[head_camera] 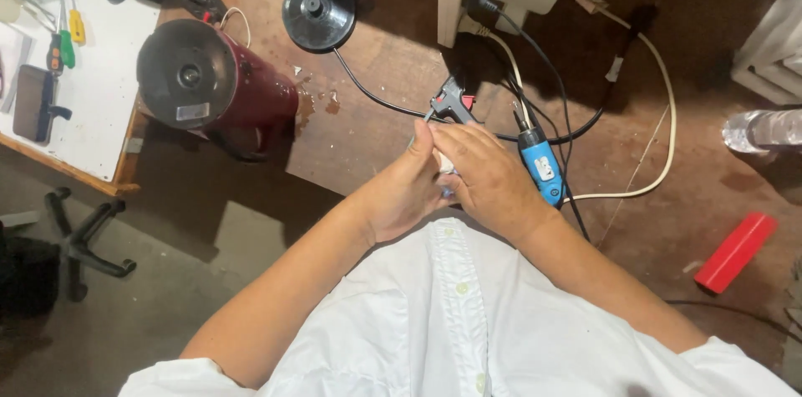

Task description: The person uses a blue electric screwdriver to remove screws from the base of a red electric kettle. They then apply hot glue to a small black plastic part and attach it to the kettle base, pressing it into place.

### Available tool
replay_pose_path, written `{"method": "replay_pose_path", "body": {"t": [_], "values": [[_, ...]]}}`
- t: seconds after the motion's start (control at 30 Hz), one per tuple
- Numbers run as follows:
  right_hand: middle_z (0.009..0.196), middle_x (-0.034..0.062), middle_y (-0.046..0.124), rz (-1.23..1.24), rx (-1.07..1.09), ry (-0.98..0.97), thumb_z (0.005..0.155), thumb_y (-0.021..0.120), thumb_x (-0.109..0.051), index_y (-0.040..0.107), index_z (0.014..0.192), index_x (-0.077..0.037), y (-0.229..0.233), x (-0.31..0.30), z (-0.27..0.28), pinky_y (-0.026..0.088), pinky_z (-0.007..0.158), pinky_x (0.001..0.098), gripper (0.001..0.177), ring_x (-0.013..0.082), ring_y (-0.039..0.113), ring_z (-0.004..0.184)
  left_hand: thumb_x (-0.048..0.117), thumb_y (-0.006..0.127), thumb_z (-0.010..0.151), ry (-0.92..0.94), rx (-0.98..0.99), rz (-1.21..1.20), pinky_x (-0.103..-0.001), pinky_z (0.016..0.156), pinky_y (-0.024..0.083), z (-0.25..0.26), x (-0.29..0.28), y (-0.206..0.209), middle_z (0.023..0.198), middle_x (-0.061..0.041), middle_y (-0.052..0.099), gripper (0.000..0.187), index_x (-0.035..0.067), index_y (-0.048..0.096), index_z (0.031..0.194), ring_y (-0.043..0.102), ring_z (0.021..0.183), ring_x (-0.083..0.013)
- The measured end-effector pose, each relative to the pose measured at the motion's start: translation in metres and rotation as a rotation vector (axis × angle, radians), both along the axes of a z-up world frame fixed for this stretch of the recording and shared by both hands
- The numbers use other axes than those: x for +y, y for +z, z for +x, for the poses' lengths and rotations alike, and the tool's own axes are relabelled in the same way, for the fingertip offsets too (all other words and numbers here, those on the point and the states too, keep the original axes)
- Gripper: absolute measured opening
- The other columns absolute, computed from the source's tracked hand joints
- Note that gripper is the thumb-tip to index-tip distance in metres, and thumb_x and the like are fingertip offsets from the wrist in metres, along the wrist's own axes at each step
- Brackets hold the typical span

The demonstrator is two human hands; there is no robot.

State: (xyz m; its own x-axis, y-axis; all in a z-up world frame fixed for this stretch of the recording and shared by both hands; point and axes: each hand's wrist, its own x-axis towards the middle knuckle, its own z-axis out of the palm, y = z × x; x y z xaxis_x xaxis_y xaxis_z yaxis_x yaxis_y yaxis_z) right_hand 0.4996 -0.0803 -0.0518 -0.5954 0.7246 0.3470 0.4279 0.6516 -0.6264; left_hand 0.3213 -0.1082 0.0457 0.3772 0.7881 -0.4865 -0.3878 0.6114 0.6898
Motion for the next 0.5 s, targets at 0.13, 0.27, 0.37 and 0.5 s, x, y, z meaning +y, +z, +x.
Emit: {"method": "replay_pose_path", "body": {"t": [0.13, 0.27, 0.37, 0.5], "values": [[0.123, 0.0038, 0.087, -0.252, 0.062, -0.09, 0.121, 0.056, -0.055, 0.078, 0.158, -0.023, -0.037, -0.004, 0.021, 0.066, 0.105, 0.0467, 0.053, 0.0323, 0.083, 0.116, 0.072, 0.065, 0.113, -0.159, 0.072, -0.035, -0.062, 0.134, 0.043, -0.01, -0.026, -0.028, 0.188, -0.027, 0.042, 0.091, 0.014, 0.05, 0.182, 0.047, 0.167, -0.0532], [0.107, 0.0004, 0.09, -0.52, 0.049, -0.318, 0.127, 0.057, -0.035, 0.066, 0.172, -0.032, -0.03, 0.015, 0.063, 0.061, 0.107, 0.0494, 0.046, 0.0293, 0.083, 0.107, 0.077, 0.056, 0.115, -0.104, 0.059, 0.133, -0.055, 0.132, 0.046, -0.034, -0.026, -0.014, 0.179, -0.019, 0.065, 0.085, 0.009, 0.075, 0.163, 0.065, 0.157, -0.0373], [0.136, 0.01, 0.087, -0.315, -0.01, -0.509, 0.127, 0.069, -0.013, 0.081, 0.157, -0.026, -0.075, 0.034, 0.127, 0.062, 0.111, 0.0538, 0.035, 0.0389, 0.08, 0.128, 0.061, 0.067, 0.113, 0.06, 0.153, 0.158, -0.038, 0.115, 0.063, -0.059, -0.023, 0.001, 0.153, -0.013, 0.084, 0.071, 0.009, 0.076, 0.159, 0.082, 0.136, -0.0253], [0.092, 0.0125, 0.074, -0.155, -0.119, -0.722, 0.148, 0.051, -0.034, 0.072, 0.116, -0.004, -0.114, 0.051, 0.223, 0.051, 0.084, 0.0563, 0.049, 0.0368, 0.071, 0.088, 0.051, 0.062, 0.106, 0.075, 0.628, -0.148, -0.032, 0.115, 0.062, -0.098, -0.047, -0.011, 0.15, -0.003, 0.087, 0.063, 0.015, 0.08, 0.155, 0.08, 0.129, -0.0137]]}}
